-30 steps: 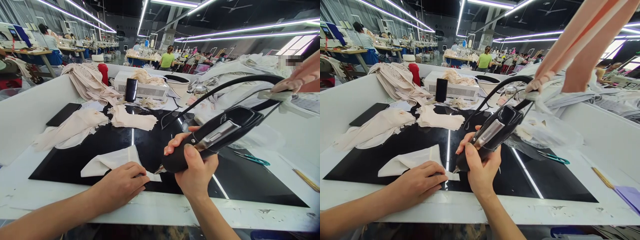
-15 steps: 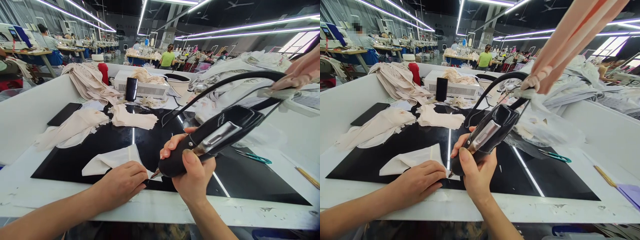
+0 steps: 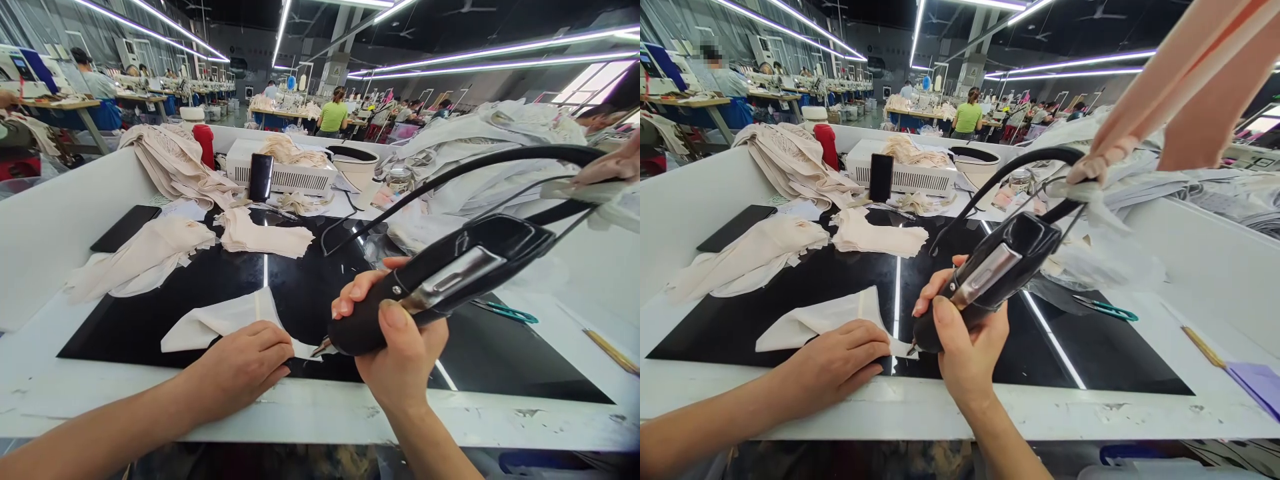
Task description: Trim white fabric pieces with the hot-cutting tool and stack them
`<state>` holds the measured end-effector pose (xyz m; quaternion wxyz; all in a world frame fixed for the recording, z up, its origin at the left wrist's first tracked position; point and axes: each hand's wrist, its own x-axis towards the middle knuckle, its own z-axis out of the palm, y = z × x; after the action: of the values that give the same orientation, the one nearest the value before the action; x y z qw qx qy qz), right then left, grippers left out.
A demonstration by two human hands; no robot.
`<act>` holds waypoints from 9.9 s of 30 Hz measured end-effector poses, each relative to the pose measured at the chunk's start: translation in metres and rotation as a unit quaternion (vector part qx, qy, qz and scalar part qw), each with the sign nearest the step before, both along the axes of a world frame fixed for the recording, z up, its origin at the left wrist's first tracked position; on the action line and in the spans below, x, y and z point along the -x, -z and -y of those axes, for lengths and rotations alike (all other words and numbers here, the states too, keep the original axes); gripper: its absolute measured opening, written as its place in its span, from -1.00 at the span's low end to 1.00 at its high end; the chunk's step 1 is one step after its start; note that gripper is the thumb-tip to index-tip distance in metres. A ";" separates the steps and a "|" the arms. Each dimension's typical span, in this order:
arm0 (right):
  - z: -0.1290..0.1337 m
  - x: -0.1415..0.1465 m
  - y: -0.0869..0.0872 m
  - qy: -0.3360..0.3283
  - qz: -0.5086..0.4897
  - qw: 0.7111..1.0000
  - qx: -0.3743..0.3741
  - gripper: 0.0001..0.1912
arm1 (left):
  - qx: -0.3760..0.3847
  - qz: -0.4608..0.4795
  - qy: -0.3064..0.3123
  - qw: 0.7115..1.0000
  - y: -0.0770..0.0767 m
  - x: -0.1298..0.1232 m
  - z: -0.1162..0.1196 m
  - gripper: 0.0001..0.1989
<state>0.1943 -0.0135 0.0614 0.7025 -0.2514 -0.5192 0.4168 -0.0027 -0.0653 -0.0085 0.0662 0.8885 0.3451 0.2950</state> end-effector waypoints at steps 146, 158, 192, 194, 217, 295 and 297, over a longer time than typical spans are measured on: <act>-0.004 0.047 0.012 -0.064 -0.001 0.998 0.024 -0.72 | 0.238 -0.138 0.196 0.941 -0.057 0.013 -0.104 -0.22; -0.007 0.031 -0.002 -0.063 -0.019 0.998 0.012 -0.69 | 0.098 -0.096 -0.019 0.990 -0.042 0.042 -0.049 -0.84; 0.012 0.008 0.006 -0.100 -0.010 0.995 0.028 -0.62 | -0.065 -0.119 0.032 0.990 -0.005 0.051 -0.065 -0.80; 0.010 0.007 0.004 -0.094 0.001 0.995 0.023 -0.62 | -0.067 -0.114 0.027 0.991 -0.005 0.053 -0.063 -0.80; -0.030 0.034 -0.018 -0.009 -0.031 0.998 0.047 -0.54 | -0.018 -0.080 0.000 0.997 0.003 0.057 -0.052 -0.84; -0.031 0.066 0.008 -0.031 -0.034 0.999 0.015 -0.58 | 0.042 -0.055 0.015 0.997 -0.007 0.058 -0.028 -0.81; -0.031 0.065 0.008 -0.028 -0.026 0.999 0.010 -0.59 | 0.034 -0.055 0.016 0.998 -0.007 0.058 -0.027 -0.80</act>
<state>0.1289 0.0171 0.0533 0.7016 -0.2330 -0.5030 0.4477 -0.0609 -0.0378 -0.0019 0.0824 0.9059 0.3440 0.2327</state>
